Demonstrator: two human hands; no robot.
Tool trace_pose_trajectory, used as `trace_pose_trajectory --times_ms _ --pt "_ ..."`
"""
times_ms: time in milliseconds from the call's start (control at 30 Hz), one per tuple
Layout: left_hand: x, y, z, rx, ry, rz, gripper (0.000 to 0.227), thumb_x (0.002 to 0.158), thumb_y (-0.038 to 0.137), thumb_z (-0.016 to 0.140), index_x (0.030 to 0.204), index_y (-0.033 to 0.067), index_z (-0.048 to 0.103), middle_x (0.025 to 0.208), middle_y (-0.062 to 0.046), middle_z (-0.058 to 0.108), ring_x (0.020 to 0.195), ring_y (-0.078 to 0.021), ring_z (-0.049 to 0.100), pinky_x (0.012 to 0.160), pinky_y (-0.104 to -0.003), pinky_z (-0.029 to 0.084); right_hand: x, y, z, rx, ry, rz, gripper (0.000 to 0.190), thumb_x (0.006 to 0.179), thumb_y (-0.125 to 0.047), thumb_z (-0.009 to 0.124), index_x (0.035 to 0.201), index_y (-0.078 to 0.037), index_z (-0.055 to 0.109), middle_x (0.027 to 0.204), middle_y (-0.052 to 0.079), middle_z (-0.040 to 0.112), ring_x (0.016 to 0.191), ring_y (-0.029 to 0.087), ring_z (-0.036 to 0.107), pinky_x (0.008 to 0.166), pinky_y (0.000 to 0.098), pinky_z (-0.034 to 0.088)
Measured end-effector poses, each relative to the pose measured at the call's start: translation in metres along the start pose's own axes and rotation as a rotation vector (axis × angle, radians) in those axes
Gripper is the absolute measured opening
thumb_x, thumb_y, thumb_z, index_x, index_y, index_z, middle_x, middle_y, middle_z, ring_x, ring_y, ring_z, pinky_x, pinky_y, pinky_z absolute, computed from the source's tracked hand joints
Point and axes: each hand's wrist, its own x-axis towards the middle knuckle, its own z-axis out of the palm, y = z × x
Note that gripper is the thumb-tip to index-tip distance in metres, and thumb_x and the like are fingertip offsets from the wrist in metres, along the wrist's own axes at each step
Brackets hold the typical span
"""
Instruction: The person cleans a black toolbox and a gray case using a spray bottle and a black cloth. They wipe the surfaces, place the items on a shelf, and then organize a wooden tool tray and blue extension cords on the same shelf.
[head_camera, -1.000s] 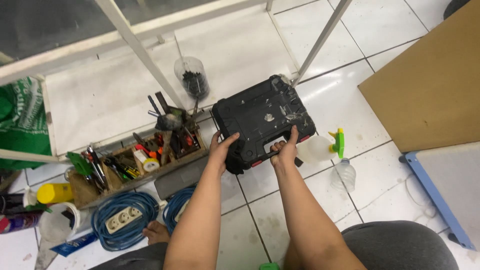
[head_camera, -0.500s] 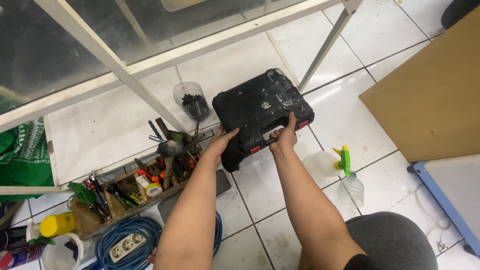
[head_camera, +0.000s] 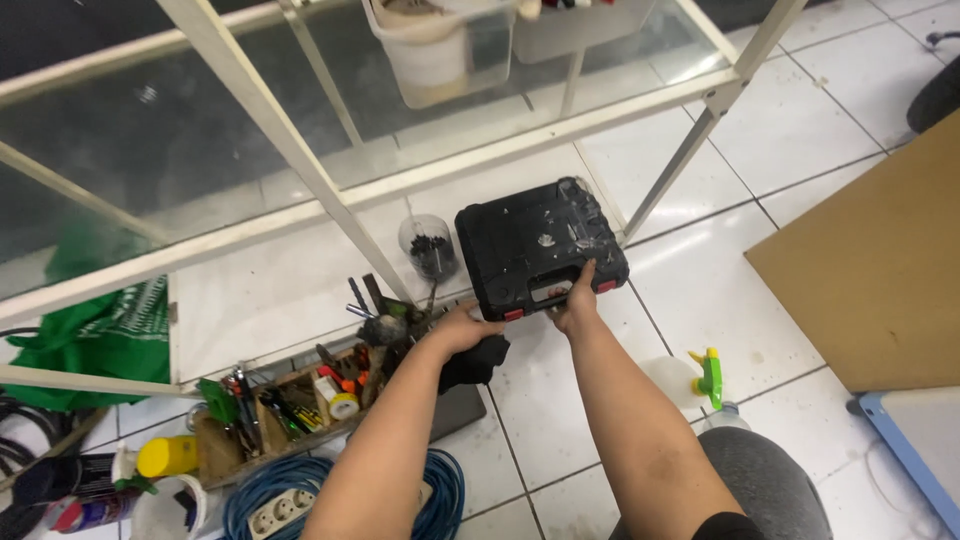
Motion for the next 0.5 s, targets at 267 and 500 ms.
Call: trace_pose_trajectory --times_ms 267,500 --pt "-0.084 0.055 -0.057 0.607 -0.222 -0.039 0.083 0.075 0.051 0.080 0.142 0.0085 0.057 0.147 -0.019 0.054 0.142 -0.0389 0.044 0.116 -0.053 0.036 -0.026 -0.014 0.000 -0.168 -0.160 0.110 0.086 0.095 -0.052 0.051 0.160 -0.009 0.016 0.149 0.029 0.034 0.135 0.044 0.046 0.099 0.0493 0.054" --pt "-0.135 0.069 -0.096 0.855 -0.012 -0.081 0.081 0.080 0.051 0.072 0.143 0.0039 0.056 0.141 -0.022 0.060 0.134 -0.0392 0.054 0.108 -0.052 0.046 -0.065 0.005 -0.004 -0.105 -0.138 -0.147 0.083 0.102 -0.007 0.051 0.160 -0.013 -0.008 0.139 0.023 0.043 0.121 0.035 0.060 0.100 0.0431 0.060"
